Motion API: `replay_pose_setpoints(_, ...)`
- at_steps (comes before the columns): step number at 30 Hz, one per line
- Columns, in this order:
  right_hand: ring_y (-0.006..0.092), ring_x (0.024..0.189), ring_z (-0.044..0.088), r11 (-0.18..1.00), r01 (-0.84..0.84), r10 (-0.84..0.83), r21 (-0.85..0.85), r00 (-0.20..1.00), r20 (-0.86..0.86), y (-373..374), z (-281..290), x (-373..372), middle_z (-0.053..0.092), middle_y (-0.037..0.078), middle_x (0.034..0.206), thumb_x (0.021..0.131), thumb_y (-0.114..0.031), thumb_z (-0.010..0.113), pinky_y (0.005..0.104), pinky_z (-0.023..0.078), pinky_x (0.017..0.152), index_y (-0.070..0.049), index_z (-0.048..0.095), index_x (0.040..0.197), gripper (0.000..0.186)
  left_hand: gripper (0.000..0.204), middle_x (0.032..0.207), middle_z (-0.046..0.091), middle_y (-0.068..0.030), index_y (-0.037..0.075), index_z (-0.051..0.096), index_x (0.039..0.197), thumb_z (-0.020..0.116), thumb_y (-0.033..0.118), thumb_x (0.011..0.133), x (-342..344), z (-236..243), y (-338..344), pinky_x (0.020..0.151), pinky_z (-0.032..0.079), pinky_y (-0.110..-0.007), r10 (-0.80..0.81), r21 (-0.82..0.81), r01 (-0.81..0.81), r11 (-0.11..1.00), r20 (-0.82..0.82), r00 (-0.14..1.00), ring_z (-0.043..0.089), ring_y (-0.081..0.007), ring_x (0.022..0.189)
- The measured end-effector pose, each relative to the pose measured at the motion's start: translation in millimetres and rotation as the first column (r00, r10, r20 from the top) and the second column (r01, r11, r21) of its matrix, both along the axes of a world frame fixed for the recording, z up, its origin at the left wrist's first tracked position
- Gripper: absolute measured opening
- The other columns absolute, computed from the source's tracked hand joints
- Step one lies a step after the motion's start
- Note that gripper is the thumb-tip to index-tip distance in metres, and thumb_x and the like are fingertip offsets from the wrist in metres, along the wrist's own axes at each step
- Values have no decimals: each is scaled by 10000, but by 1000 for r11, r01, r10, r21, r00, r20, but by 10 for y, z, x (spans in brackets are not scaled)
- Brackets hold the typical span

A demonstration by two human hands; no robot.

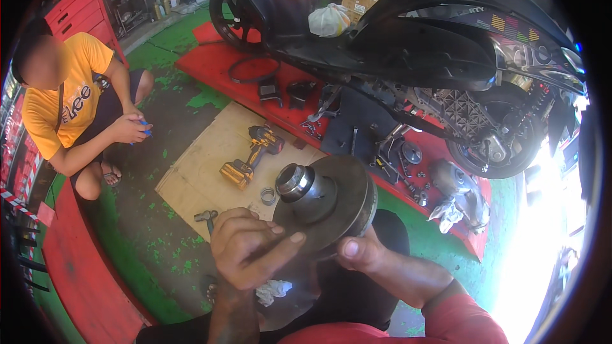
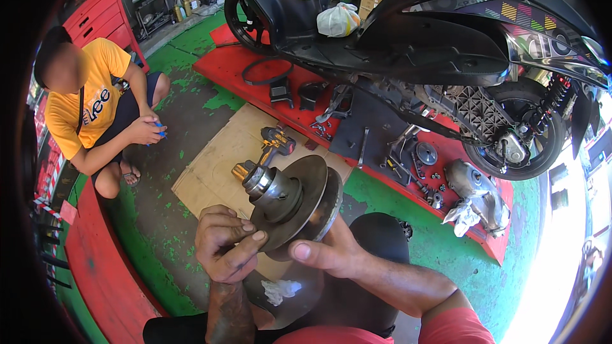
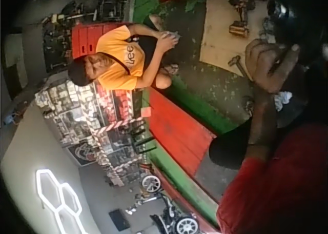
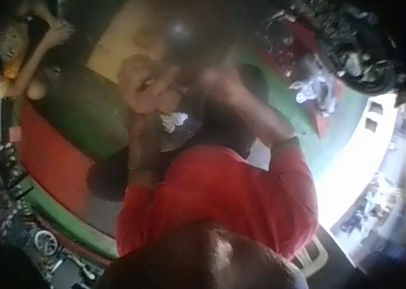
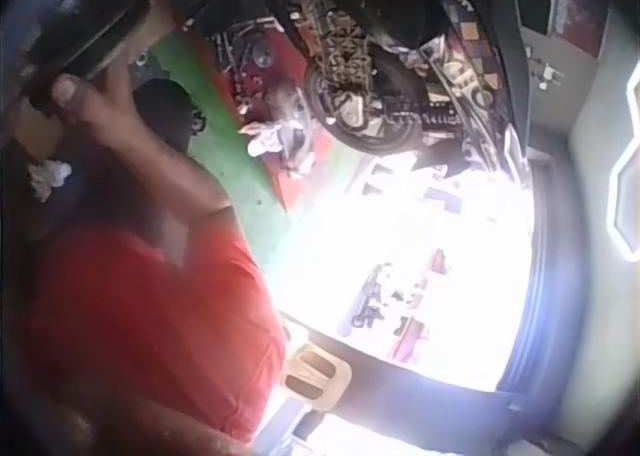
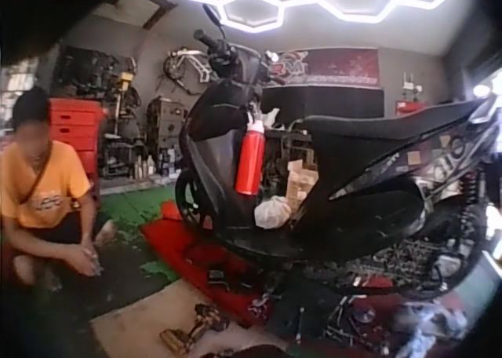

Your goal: The person disassembles a motorcycle pulley component, tapping it with a hammer and screwdriver before probing and prying inside the assembly with the screwdriver.

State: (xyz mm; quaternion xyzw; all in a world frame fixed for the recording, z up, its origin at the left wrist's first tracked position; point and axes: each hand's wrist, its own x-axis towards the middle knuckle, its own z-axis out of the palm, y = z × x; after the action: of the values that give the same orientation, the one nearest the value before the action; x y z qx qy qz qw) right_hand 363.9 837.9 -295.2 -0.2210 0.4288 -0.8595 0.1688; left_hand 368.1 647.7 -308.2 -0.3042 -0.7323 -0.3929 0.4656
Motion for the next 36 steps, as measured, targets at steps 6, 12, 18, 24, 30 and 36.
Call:
replay_pose_setpoints(6,296,1294,536,994,6,0,-108,999,51,-7,20,17,529,176,1443,825,-267,792,439,422,1099,19,361,1508,857,257,915,675,-24,130,780,961,844,35,731,-47,-52,36,769,535,-377,-88,117,88,989,-9,996,639,-183,817)
replay_pose_setpoints(12,285,1303,535,1000,24,-24,11,999,-23,17,54,-45,527,172,1452,776,-271,858,445,412,1118,12,349,1517,942,198,917,690,-55,79,763,939,809,8,760,-129,-43,28,764,542,-380,-140,207,136,969,2,990,669,-219,840)
replay_pose_setpoints(18,274,1285,549,972,160,-161,174,987,-12,4,76,1,540,166,1440,673,-263,945,436,415,1120,6,347,1516,1069,168,911,703,-72,50,742,932,778,-4,777,-58,-66,15,755,548,-393,-51,162,57,985,-40,998,693,-244,856)
replay_pose_setpoints(24,300,1312,546,915,259,-176,309,947,-270,89,-88,-24,522,178,1467,665,-333,963,446,426,1126,-9,321,1539,1132,187,910,706,-71,55,736,948,776,-4,775,-26,-112,55,753,550,-394,-31,196,39,980,-45,999,697,-246,851)
replay_pose_setpoints(30,333,1345,538,920,239,-114,311,921,-372,144,-124,-52,488,196,1505,716,-431,936,469,432,1136,-24,282,1569,1149,204,932,711,-65,65,737,967,771,3,775,-26,-111,52,759,546,-390,-24,159,36,987,-74,997,695,-244,860)
replay_pose_setpoints(36,341,1349,530,962,185,-138,202,965,-224,130,-160,-12,483,202,1505,744,-455,903,476,428,1137,-26,277,1573,1124,201,955,714,-63,85,742,977,763,36,783,-25,-74,93,769,534,-391,0,135,13,991,-96,995,691,-242,866)
